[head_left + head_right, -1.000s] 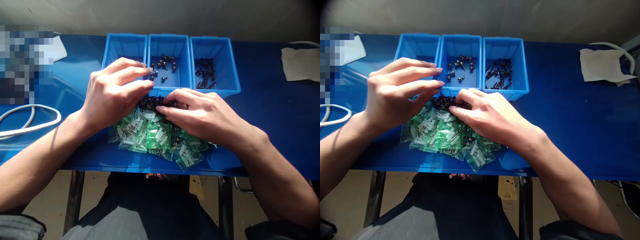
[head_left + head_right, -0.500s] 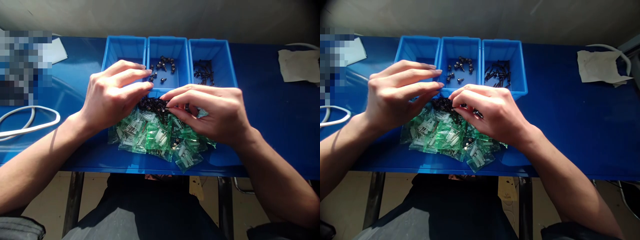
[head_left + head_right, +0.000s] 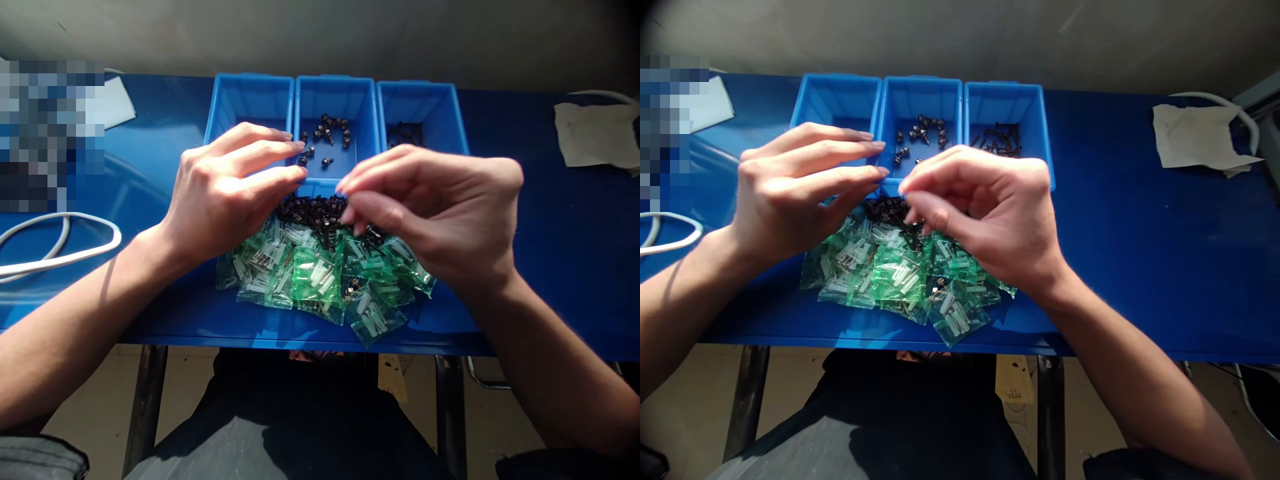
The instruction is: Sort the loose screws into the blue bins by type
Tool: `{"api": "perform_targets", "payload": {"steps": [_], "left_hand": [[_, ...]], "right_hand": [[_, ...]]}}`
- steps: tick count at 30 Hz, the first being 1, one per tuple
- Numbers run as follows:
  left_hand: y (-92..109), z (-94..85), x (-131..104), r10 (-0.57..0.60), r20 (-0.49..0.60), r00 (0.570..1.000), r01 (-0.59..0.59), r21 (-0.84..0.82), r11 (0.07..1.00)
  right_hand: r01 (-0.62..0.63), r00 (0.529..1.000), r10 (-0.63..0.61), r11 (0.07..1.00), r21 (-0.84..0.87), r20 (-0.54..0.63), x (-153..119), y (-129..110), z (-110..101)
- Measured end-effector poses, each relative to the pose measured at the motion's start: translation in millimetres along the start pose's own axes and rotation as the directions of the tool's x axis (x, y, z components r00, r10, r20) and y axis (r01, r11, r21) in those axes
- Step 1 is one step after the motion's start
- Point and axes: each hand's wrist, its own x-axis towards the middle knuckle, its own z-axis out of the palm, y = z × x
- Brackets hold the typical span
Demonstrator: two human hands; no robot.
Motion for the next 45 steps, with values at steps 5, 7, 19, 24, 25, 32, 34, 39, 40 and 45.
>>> {"api": "perform_targets", "payload": {"steps": [5, 7, 19, 24, 25, 32, 34, 39, 40, 45], "left_hand": [[0, 0.3, 0, 0.014, -0.015, 1.0, -0.014, -0.01, 1.0], [0, 0.3, 1, 0.003, -0.002, 1.0, -0.003, -0.005, 1.0], [5, -1.2, 4, -0.079, 0.003, 0.997, 0.079, -0.019, 0.997], [2, -1.1, 3, 0.014, -0.032, 0.999, -0.014, -0.024, 1.0], [2, -1.0, 3, 0.017, -0.029, 0.999, -0.018, -0.021, 1.0], [1, -0.6, 1, 0.0, -0.011, 1.0, 0.0, -0.014, 1.0], [1, -0.8, 1, -0.007, -0.003, 1.0, 0.007, -0.021, 1.0], [2, -1.7, 2, -0.082, 0.038, 0.996, 0.083, -0.031, 0.996], [3, -1.7, 2, -0.085, 0.044, 0.995, 0.086, -0.031, 0.996], [1, -0.8, 1, -0.042, 0.014, 0.999, 0.043, -0.027, 0.999]], "right_hand": [[0.046, 0.996, -0.06, 0.982, -0.181, -0.073, 0, 1, -4], [0.24, 0.971, -0.226, 0.884, -0.401, 0.083, -1, 3, -9], [0.595, 0.781, -0.195, 0.52, -0.613, 0.593, -1, 14, -6], [0.474, 0.865, -0.219, 0.65, -0.594, 0.451, -3, 15, -6], [0.439, 0.885, -0.206, 0.669, -0.599, 0.419, -3, 14, -7], [0.309, 0.946, -0.2, 0.801, -0.513, 0.257, -1, 8, -13], [0.257, 0.963, -0.19, 0.861, -0.438, 0.191, 0, 7, -13], [0.148, 0.989, -0.141, 0.94, -0.306, 0.048, 0, 1, -13], [0.135, 0.991, -0.131, 0.938, -0.319, 0.033, 1, -1, -15], [0.037, 0.976, -0.154, 0.809, -0.587, -0.151, 5, 0, -33]]}}
